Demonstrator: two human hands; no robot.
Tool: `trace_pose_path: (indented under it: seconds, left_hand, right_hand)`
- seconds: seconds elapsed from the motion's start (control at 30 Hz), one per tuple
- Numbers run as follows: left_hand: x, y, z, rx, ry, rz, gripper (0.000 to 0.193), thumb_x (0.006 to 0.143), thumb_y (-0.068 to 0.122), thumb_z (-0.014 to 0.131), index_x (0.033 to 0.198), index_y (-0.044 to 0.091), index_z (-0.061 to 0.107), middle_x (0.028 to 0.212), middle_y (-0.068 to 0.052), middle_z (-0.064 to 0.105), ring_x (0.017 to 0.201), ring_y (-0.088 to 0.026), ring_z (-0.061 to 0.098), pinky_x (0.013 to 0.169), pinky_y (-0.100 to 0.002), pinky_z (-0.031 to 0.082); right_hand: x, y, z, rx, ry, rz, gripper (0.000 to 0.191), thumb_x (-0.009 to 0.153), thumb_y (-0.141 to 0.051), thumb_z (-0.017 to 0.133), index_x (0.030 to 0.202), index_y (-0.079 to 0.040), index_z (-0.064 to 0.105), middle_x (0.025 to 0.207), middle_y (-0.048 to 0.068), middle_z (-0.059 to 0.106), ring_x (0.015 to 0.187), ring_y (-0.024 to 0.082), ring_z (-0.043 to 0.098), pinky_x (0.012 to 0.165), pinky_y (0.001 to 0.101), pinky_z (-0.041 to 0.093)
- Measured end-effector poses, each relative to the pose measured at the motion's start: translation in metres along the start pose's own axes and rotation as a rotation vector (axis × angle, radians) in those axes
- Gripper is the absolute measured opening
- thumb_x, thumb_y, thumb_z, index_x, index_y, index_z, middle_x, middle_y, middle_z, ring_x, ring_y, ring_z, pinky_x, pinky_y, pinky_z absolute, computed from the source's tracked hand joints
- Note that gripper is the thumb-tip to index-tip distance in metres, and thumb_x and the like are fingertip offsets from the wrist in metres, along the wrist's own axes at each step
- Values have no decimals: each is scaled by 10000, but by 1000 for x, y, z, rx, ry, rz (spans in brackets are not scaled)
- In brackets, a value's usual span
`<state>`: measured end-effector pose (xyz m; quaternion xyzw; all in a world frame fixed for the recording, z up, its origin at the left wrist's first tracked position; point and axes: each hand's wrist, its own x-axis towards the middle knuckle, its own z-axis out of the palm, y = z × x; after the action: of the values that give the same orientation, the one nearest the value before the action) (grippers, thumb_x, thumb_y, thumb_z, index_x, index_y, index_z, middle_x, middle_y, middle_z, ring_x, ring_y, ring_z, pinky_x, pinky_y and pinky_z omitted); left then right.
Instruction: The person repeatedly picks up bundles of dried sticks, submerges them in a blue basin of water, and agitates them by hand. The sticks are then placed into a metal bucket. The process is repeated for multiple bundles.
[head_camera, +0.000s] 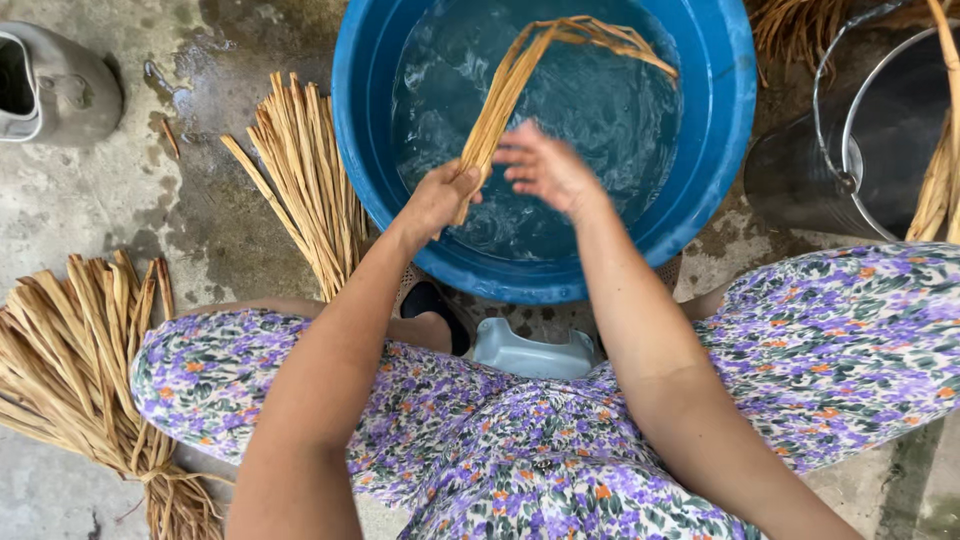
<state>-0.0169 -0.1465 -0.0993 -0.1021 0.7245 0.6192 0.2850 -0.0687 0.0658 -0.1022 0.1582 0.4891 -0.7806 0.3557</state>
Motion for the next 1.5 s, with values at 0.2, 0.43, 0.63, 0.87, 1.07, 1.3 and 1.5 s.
trace_pose_path:
  seconds: [0.2,0.43,0.63,0.87,1.07,1.3,1.5]
  left_hand:
    - [24,-16,-3,151,-74,-168,439,1025,415,582,1172,37,751,914,-18,762,846,-107,706,778,-270,532]
    - [21,-15,4,89,12,-165,347,955,351,656,1198,113,723,986,-53,766,863,-156,713,755,-337,542]
    - [29,-42,30,751,-19,-38,320,954,369,669,1072,106,809,1097,-150,773,1049,-327,718,950,-416,546]
    - [28,-41,42,471,-44,-280,309,920,306,686,1076,43,736,1057,-196,779,873,-304,752,770,-431,616]
    - [33,-37,35,216,-79,-376,248,841,206,697,1063,105,740,998,-104,793,780,-207,763,679,-396,619]
    - [36,-43,33,726,-118,-85,339,744,237,849,1036,64,833,1025,-164,772,933,-273,707,829,-372,559]
    - [31,-37,35,337,-34,-342,429,857,385,753,1099,31,737,1026,-166,779,978,-336,781,881,-424,608]
  right_hand:
    - [-2,20,12,-263,20,-49,288,926,-240,777,1172,-97,729,878,-62,657,669,30,572,567,205,471]
    - [-1,13,3,-209,-20,-61,323,920,-164,748,1236,-117,703,856,-51,686,688,32,613,631,205,536]
    - [-7,50,4,-496,78,197,309,889,-69,729,1191,-110,678,767,2,685,604,76,594,497,232,494]
    - [-12,59,-2,-416,82,278,135,916,-103,714,1051,-96,725,764,-9,686,601,60,611,505,219,497]
    - [-14,47,-1,-410,97,322,127,932,-157,746,1039,-96,713,771,-34,696,594,48,593,490,202,457]
    - [-14,54,0,-458,77,328,128,934,-103,726,1061,-85,717,774,-8,678,600,59,604,494,225,456]
    - [-10,54,1,-423,21,343,169,910,-83,740,1075,-112,712,792,-32,669,617,51,614,526,220,484]
